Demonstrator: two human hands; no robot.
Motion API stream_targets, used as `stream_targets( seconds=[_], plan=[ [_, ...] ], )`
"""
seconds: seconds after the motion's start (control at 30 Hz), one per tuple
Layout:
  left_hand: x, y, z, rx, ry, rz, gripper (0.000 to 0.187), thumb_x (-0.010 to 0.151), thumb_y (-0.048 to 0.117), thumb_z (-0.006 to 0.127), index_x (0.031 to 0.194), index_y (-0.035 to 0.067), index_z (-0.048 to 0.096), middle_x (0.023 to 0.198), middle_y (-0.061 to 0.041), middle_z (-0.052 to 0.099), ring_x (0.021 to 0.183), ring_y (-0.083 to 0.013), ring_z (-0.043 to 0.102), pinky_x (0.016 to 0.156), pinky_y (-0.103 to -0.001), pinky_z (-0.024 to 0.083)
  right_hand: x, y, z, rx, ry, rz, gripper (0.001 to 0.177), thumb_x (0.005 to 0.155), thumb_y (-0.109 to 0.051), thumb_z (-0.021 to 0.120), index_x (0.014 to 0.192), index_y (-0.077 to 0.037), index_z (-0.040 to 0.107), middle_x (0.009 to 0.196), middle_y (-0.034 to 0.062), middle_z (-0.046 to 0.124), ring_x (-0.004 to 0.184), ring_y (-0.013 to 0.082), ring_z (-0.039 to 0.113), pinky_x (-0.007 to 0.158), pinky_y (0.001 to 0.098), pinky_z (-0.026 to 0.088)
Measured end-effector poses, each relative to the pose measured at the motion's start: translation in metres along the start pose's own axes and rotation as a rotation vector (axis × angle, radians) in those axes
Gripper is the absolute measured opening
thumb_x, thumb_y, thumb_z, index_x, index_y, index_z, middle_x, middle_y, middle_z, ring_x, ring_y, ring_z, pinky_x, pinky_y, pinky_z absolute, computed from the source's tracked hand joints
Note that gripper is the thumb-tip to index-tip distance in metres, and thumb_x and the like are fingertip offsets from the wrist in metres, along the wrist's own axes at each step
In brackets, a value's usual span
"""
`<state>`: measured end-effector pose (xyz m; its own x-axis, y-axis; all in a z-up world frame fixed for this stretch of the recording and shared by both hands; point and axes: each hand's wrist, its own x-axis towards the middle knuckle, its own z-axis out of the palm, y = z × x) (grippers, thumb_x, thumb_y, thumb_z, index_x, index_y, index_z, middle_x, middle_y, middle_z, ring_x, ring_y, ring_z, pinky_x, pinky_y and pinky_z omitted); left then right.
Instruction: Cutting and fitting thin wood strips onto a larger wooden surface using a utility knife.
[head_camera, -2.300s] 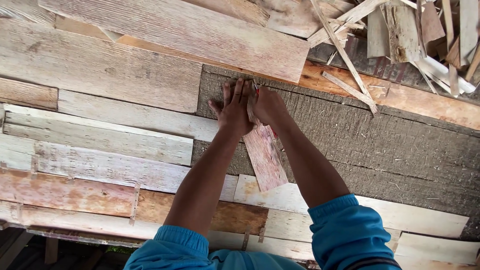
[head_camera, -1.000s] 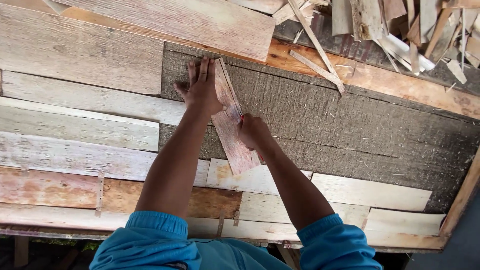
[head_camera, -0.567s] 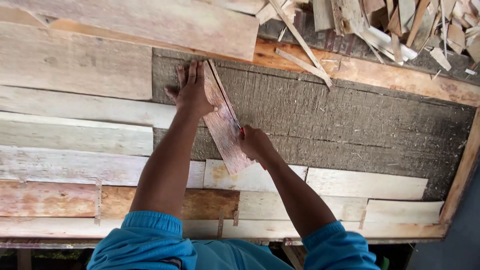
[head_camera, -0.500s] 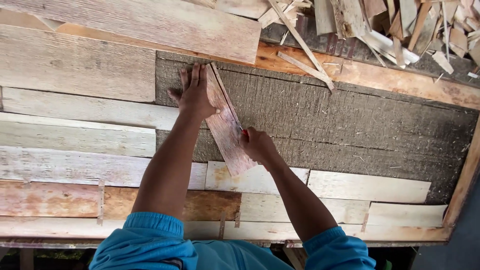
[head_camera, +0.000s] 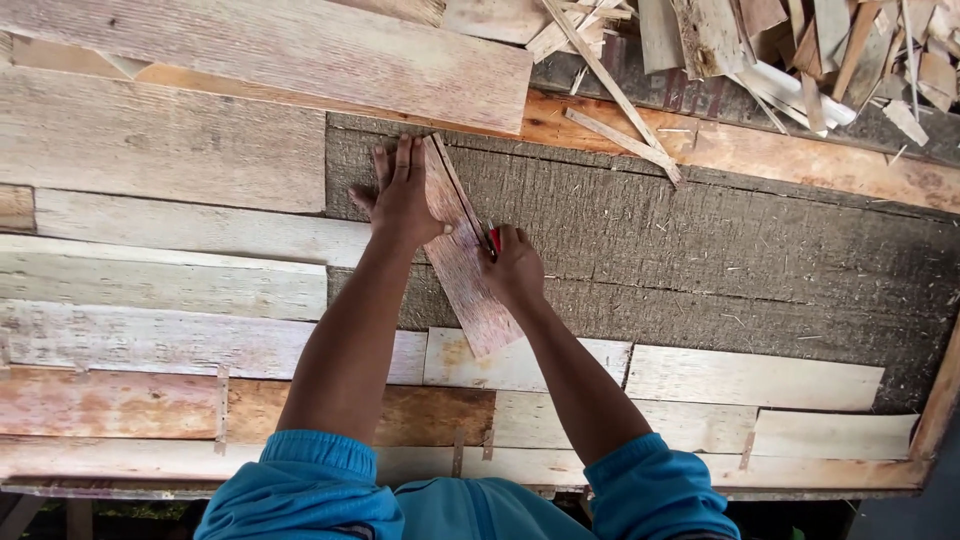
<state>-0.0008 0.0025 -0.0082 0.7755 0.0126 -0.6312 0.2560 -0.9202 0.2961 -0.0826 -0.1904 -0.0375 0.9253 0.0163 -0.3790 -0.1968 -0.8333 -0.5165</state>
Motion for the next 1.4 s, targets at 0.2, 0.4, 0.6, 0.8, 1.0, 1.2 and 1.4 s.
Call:
stream_targets(
  seconds=[0.2, 0.4, 0.6, 0.8, 1.0, 1.2, 1.4],
  plan=[
    [0.001, 0.000, 0.002, -0.009, -0.007, -0.002, 0.136, 0.076, 0.047, 0.089, 0.166, 0.024, -0.010, 0.173, 0.006, -0.019, 0.156, -0.0331, -0.022, 0.108, -0.089, 0.009, 0.009, -0.006, 0.017, -0.041, 0.010, 0.085, 0.030, 0.094, -0.033, 0.062, 0.108, -0.007, 0.054, 0.102, 0.0214, 0.061, 0.090, 0.0516, 0.070, 0.073, 0.0615, 0.059],
    [-0.002, 0.000, 0.000, -0.003, -0.002, -0.002, 0.136, 0.076, 0.046, 0.089, 0.166, 0.024, -0.010, 0.173, 0.007, -0.018, 0.156, -0.0318, -0.021, 0.108, -0.089, 0.009, 0.013, -0.001, 0.004, 0.083, -0.062, 0.057, 0.026, 0.086, -0.032, 0.068, 0.098, -0.011, 0.061, 0.091, 0.0189, 0.067, 0.089, 0.0463, 0.072, 0.073, 0.0561, 0.057],
    [-0.005, 0.001, -0.004, -0.024, -0.011, 0.002, 0.137, 0.076, 0.044, 0.090, 0.167, 0.023, -0.011, 0.173, 0.006, -0.019, 0.156, -0.0329, -0.022, 0.108, -0.089, 0.008, 0.021, -0.024, -0.063, 0.722, -0.068, 0.285, 0.012, 0.088, -0.016, 0.073, 0.090, -0.007, 0.066, 0.060, 0.0117, 0.062, 0.046, 0.0203, 0.066, 0.042, 0.0317, 0.058],
    [-0.002, -0.002, 0.001, -0.050, 0.018, 0.029, 0.137, 0.075, 0.044, 0.090, 0.167, 0.023, -0.010, 0.173, 0.005, -0.017, 0.156, -0.0342, -0.020, 0.106, -0.090, 0.008, 0.008, -0.027, -0.099, 0.960, 0.079, 0.069, 0.046, 0.101, -0.024, 0.069, 0.136, 0.003, 0.055, 0.068, 0.0073, 0.064, 0.046, 0.0117, 0.060, 0.047, 0.0240, 0.054],
    [-0.020, -0.009, 0.011, -0.002, 0.107, 0.080, 0.132, 0.077, 0.050, 0.086, 0.168, 0.023, -0.006, 0.174, 0.000, -0.014, 0.158, -0.0352, -0.013, 0.110, -0.087, 0.008, -0.035, 0.039, -0.025, 0.176, -0.160, 0.127, 0.038, 0.088, -0.032, 0.079, 0.112, -0.006, 0.065, 0.097, 0.0196, 0.072, 0.096, 0.0409, 0.073, 0.081, 0.0520, 0.057],
    [-0.059, -0.018, 0.075, 0.043, 0.493, 0.115, 0.080, 0.096, 0.035, 0.069, 0.162, 0.012, 0.031, 0.168, -0.017, 0.032, 0.156, -0.0371, 0.022, 0.122, -0.070, 0.013, -0.042, 0.040, 0.006, 0.118, -0.095, 0.234, 0.031, 0.086, -0.039, 0.071, 0.106, -0.018, 0.059, 0.097, 0.0189, 0.072, 0.101, 0.0454, 0.071, 0.085, 0.0590, 0.057],
    [-0.075, -0.021, 0.157, -0.313, 0.610, 0.145, 0.048, 0.096, 0.030, 0.073, 0.140, 0.017, 0.060, 0.121, -0.005, 0.067, 0.108, -0.0287, 0.069, 0.089, -0.050, 0.055, -0.038, 0.042, 0.019, 0.066, -0.054, 0.249, 0.028, 0.091, -0.038, 0.065, 0.104, -0.013, 0.062, 0.102, 0.0166, 0.065, 0.103, 0.0444, 0.070, 0.085, 0.0588, 0.059]
  ],
)
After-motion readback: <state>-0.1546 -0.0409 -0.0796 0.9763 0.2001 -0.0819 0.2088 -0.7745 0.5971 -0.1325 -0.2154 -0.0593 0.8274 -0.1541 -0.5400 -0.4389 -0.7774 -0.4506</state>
